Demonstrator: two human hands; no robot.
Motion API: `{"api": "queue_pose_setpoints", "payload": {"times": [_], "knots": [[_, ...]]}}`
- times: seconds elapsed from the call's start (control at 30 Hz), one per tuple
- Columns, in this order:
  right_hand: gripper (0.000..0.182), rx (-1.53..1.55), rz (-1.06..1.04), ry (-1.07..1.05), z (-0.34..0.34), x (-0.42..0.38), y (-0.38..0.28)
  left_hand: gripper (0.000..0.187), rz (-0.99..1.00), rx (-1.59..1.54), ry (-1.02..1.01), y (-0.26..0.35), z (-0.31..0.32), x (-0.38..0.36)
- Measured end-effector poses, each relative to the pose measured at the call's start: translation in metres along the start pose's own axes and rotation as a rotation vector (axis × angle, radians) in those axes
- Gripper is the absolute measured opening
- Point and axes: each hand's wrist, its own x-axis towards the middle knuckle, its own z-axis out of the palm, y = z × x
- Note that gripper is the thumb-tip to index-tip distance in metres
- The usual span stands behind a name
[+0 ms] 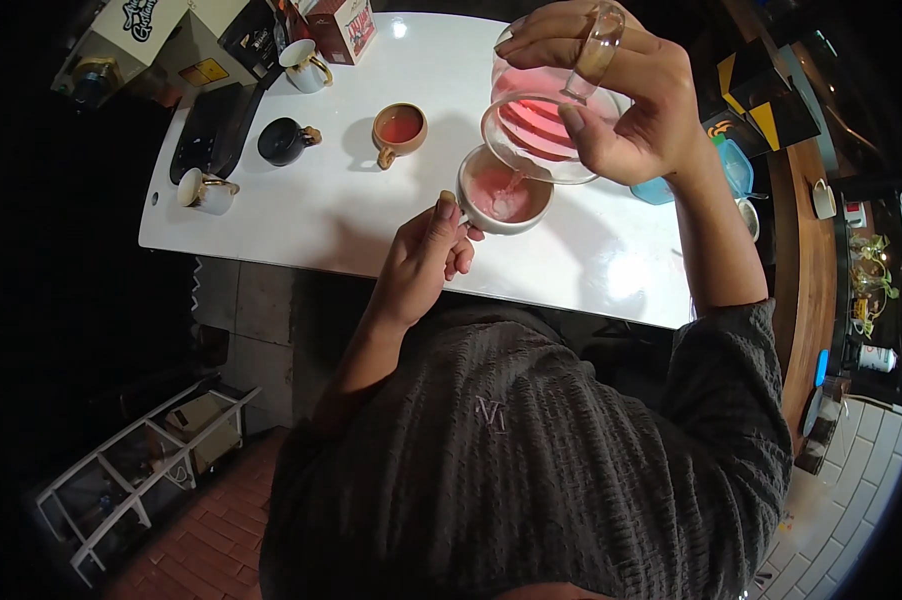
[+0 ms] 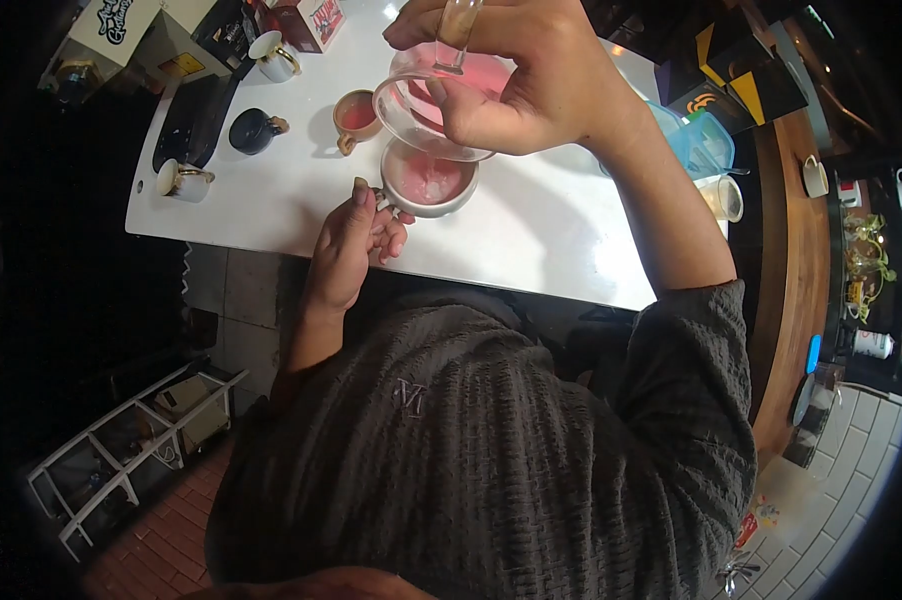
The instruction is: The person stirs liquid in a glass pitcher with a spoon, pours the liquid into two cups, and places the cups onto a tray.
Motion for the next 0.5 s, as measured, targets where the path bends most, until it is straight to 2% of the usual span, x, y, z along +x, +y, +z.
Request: {"api": "queue_pose_setpoints", "payload": {"times": [0.17, 0.37, 0.47, 0.5], "knots": [[0.024, 0.009, -0.010, -0.003, -0.002, 0.001, 0.000, 0.054, -0.002, 0.010, 0.044, 0.007, 0.007, -0.003], [0.025, -0.009, -0.026, 0.015, -0.004, 0.003, -0.006, 0.052, 0.008, 0.064, -0.008, 0.004, 0.004, -0.002], [0.026, -0.078, 0.105, -0.124, -0.009, 0.008, -0.014, 0.049, 0.004, 0.033, -0.023, 0.004, 0.006, -0.002], [0.026, -0.047, 0.030, -0.061, -0.004, 0.003, -0.006, 0.047, -0.009, 0.033, -0.033, 0.004, 0.005, -0.002]]}}
